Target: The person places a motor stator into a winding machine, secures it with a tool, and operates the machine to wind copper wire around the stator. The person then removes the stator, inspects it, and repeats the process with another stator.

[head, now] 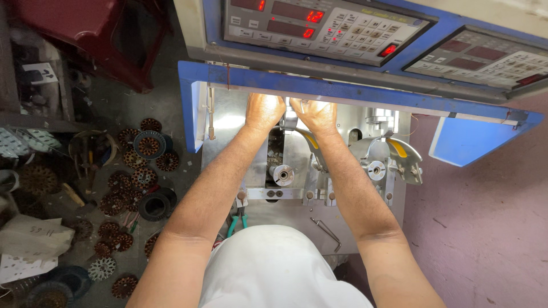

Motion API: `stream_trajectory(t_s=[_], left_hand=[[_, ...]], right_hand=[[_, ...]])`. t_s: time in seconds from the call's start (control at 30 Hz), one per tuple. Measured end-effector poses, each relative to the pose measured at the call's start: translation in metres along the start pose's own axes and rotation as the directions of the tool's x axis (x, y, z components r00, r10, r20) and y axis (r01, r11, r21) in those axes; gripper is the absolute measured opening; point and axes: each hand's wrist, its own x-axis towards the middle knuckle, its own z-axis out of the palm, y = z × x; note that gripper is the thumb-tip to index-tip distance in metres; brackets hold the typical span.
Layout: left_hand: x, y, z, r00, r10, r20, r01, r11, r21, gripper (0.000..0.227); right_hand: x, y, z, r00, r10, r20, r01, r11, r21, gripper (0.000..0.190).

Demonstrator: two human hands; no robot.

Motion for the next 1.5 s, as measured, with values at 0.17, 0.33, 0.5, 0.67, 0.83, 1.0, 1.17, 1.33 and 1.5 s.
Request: stream_trajectory(t_s=[0.17, 0.33, 0.5, 0.67, 0.83, 1.0, 1.17, 1.33, 1.5], left_hand=[[0.000, -0.002, 0.002, 0.999, -0.021, 0.026, 0.021, 1.000, 0.021, 0.013], [-0.001, -0.001, 0.001, 0.997, -0.052, 0.052, 0.050, 0.998, 0.025, 0.012], [-0.002, 0.002, -0.001, 1.000, 0.011, -0.028, -0.010, 1.000, 0.010, 0.019], [-0.001, -0.001, 0.001, 0.996, -0.073, 0.050, 0.072, 0.997, 0.022, 0.014], [-0.001, -0.001, 0.001, 0.992, -0.106, 0.073, 0.103, 0.994, 0.041, 0.015], [0.000, 0.001, 0.000, 0.995, -0.078, 0.062, 0.075, 0.996, 0.047, 0.016], [0.000, 0.002, -0.002, 0.993, -0.106, 0.058, 0.107, 0.994, -0.002, 0.019], [-0.005, 0.005, -0.010, 0.975, -0.169, 0.147, 0.165, 0.986, 0.036, 0.018], [-0.020, 0.012, -0.022, 0.998, -0.014, 0.060, 0.014, 1.000, 0.001, 0.021]], right_hand=[[0.001, 0.008, 0.005, 0.987, -0.142, 0.075, 0.160, 0.896, -0.414, 0.015], [-0.003, 0.006, 0.003, 0.996, -0.080, -0.028, 0.077, 0.994, -0.074, 0.016], [-0.002, 0.007, 0.004, 0.995, -0.098, -0.011, 0.092, 0.967, -0.239, 0.016], [-0.001, -0.003, -0.003, 1.000, 0.009, 0.024, -0.007, 0.998, -0.067, 0.013], [0.000, -0.005, -0.006, 0.996, 0.079, 0.039, -0.076, 0.995, -0.066, 0.009], [-0.006, -0.007, 0.000, 0.996, 0.073, -0.048, -0.077, 0.993, -0.085, 0.013], [0.000, -0.019, 0.008, 0.964, 0.221, -0.151, -0.221, 0.975, 0.012, 0.016], [-0.021, -0.045, -0.023, 0.924, 0.379, -0.039, -0.268, 0.719, 0.642, 0.014], [-0.108, -0.049, -0.089, 0.887, 0.418, 0.198, -0.462, 0.790, 0.403, 0.012]])
